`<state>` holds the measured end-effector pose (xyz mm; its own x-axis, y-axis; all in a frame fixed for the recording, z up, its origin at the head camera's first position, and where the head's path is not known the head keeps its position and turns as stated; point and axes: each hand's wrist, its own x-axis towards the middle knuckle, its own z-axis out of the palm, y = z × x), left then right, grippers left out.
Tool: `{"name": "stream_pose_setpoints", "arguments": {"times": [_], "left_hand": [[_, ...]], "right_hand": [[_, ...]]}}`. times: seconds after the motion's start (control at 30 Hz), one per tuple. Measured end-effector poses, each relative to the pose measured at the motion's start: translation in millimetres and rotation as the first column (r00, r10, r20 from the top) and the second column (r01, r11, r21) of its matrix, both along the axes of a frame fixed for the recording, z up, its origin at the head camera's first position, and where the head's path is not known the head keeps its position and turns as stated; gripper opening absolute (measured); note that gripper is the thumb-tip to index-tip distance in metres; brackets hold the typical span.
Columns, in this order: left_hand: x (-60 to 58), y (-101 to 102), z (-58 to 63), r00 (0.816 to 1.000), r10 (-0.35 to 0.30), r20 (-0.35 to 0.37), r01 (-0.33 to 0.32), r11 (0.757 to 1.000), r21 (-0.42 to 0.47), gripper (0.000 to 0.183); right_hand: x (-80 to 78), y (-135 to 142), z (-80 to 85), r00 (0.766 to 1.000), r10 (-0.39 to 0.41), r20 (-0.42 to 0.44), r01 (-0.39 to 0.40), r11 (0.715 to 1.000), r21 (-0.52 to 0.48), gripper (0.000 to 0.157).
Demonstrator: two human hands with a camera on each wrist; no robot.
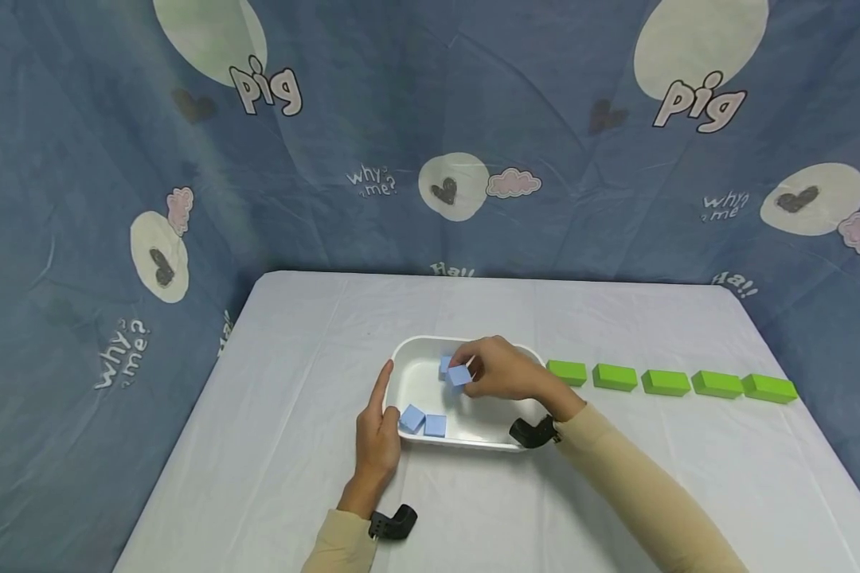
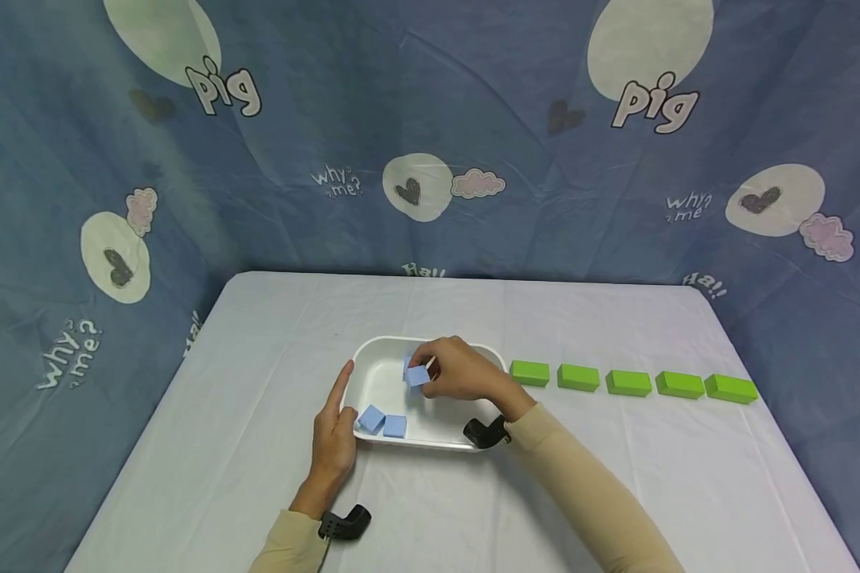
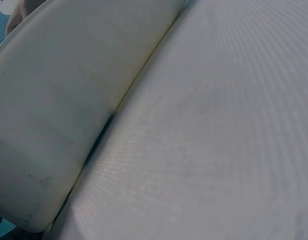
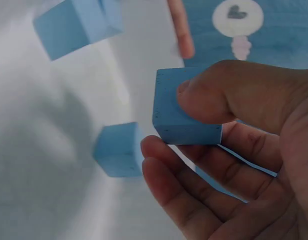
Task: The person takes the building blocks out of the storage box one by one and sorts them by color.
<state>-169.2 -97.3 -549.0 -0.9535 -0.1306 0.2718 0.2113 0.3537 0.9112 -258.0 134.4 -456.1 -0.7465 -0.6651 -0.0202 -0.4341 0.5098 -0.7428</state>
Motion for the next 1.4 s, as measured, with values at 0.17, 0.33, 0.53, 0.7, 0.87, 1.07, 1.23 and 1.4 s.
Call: {"name": "stream_pose_setpoints", "arguments": {"times": [0.17, 0.33, 0.53, 0.7, 0.87, 1.07, 1.23, 1.4], "left_hand": [[1.2, 0.7, -0.2, 1.000, -0.004, 0.010, 0.004, 1.000, 0.005, 0.076], [1.4, 1.5, -2.2, 1.000, -0.003, 0.011, 0.003, 1.000, -0.002, 0.076], [3.0, 3.0, -0.5, 1.000, -0.009, 0.017, 0.008, 1.000, 0.012, 0.076], [3.5, 4.3, -0.2, 1.000, -0.012, 0.022, 0.012, 1.000, 0.022, 0.077], [2.8, 4.0, 0.8, 0.999, 0.001, 0.037, -0.001, 1.000, 0.005, 0.076], [2.8, 2.8, 1.2, 0.999, 0.018, 0.040, -0.018, 1.000, -0.001, 0.075], [3.0, 2.5, 1.0, 0.999, 0.014, 0.030, -0.014, 1.000, 0.003, 0.077], [2.7, 2.8, 2.0, 0.999, 0.000, 0.036, 0.000, 1.000, 0.012, 0.076]], "right_hand": [[6.9, 14.8, 11.9, 1.000, -0.029, 0.009, 0.030, 0.996, -0.087, 0.029], [14.4, 32.3, 19.5, 0.996, -0.089, 0.027, 0.092, 0.988, -0.125, 0.029], [21.7, 53.8, 22.7, 0.984, -0.162, 0.069, 0.171, 0.974, -0.149, 0.028], [29.9, 74.0, 24.9, 0.972, -0.219, 0.081, 0.230, 0.957, -0.175, 0.030], [36.2, 96.4, 23.3, 0.957, -0.280, 0.083, 0.291, 0.935, -0.203, 0.030], [42.4, 115.3, 24.6, 0.940, -0.336, 0.064, 0.342, 0.918, -0.200, 0.030], [47.1, 127.2, 22.1, 0.931, -0.362, 0.036, 0.363, 0.915, -0.175, 0.031], [52.8, 139.3, 19.8, 0.923, -0.385, 0.018, 0.383, 0.910, -0.161, 0.032]]}}
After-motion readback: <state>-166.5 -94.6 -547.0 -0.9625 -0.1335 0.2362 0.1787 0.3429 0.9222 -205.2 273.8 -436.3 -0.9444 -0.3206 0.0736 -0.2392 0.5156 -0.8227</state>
